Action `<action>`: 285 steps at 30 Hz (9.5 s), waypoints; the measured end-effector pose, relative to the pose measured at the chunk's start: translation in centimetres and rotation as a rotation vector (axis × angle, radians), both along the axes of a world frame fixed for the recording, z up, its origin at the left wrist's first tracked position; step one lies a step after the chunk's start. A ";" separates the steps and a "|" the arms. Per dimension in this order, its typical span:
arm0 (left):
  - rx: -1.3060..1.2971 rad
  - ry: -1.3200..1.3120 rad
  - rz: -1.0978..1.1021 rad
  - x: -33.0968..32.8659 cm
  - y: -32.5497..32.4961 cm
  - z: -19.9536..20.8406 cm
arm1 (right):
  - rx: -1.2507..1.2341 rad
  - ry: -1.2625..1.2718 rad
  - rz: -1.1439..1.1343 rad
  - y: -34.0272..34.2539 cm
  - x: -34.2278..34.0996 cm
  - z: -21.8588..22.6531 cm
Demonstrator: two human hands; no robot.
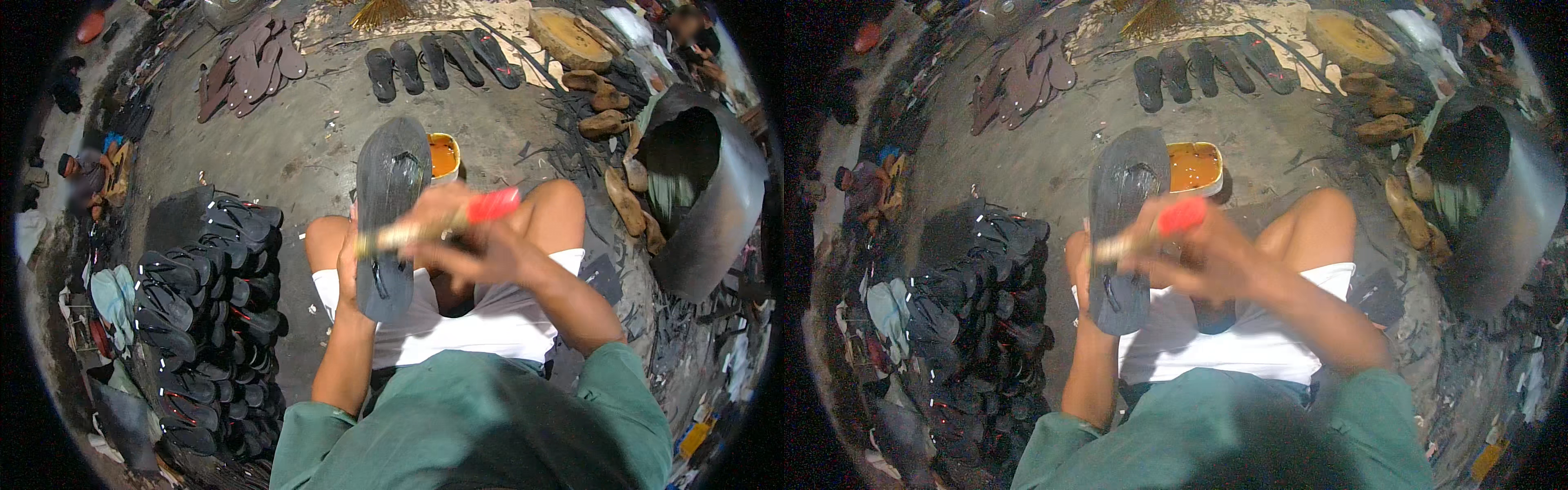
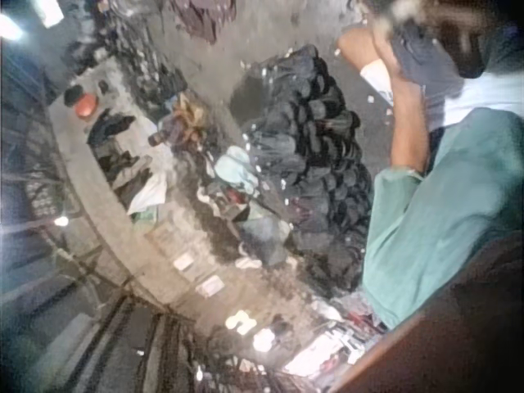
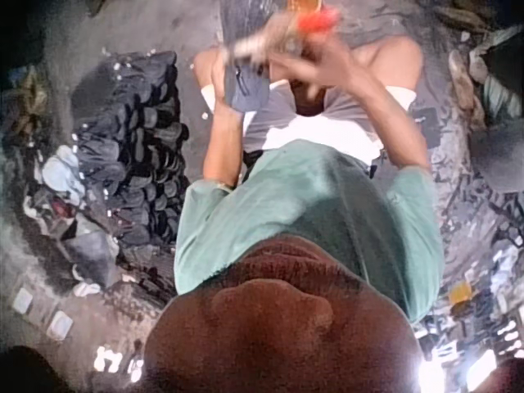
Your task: The person sits on the floor and applies a brown adhesive to the soles of black flip-flops using a brush. They repeatedly dip the brush into a container of glue and coat each sole before placing the treated slippers on the floor.
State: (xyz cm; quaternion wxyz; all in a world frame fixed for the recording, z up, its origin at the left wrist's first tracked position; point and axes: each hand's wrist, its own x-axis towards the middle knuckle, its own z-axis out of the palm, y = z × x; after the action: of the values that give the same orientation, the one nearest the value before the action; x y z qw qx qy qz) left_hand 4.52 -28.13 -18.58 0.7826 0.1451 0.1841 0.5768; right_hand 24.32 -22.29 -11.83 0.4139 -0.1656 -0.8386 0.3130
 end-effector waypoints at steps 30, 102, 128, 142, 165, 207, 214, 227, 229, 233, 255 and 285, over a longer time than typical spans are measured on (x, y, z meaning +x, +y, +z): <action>0.263 -0.133 0.169 -0.1 5.9 3.0 | 0.244 0.028 -0.164 -4.2 0.7 -4.4; 0.322 -0.072 0.134 -1.5 10.2 1.5 | 0.250 -0.051 -0.286 2.6 -1.0 -5.4; -0.262 1.050 0.437 -14.3 52.7 -25.2 | -0.331 -0.573 -0.776 14.2 0.5 -16.9; -0.707 2.658 0.842 -30.6 11.9 -19.2 | -0.648 -0.166 -0.798 11.3 -2.5 -12.1; 0.162 2.207 0.227 -13.8 -5.9 -8.2 | -0.353 -0.515 -0.812 6.1 1.6 -17.0; 0.264 0.462 0.199 0.4 0.2 1.3 | -0.302 0.312 -0.457 4.8 2.4 1.0; 0.089 -0.144 0.116 0.5 3.3 2.3 | -0.094 0.012 -0.055 -2.5 1.1 -2.5; 0.326 -0.182 -0.014 1.5 6.7 3.9 | 0.062 0.151 -0.260 -1.6 2.3 -0.6; 0.189 -0.275 -0.015 2.7 6.5 4.2 | 0.041 0.206 -0.352 1.4 1.5 2.0; 0.300 -0.241 -0.093 2.8 6.1 5.5 | 0.455 -0.027 -0.155 0.2 -0.4 1.4; 0.122 0.015 0.013 0.7 2.9 0.8 | 0.060 -0.023 -0.734 8.6 3.2 6.5; 0.224 -0.140 0.206 -0.6 10.3 2.6 | 0.160 0.135 -0.373 1.0 -2.1 -3.4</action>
State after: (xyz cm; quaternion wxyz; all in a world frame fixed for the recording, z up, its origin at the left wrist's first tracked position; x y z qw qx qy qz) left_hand 3.91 -17.82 -16.01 0.7091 0.1715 0.0776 0.6795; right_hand 22.19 -21.27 -15.24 0.5316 -0.2631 -0.7861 0.1736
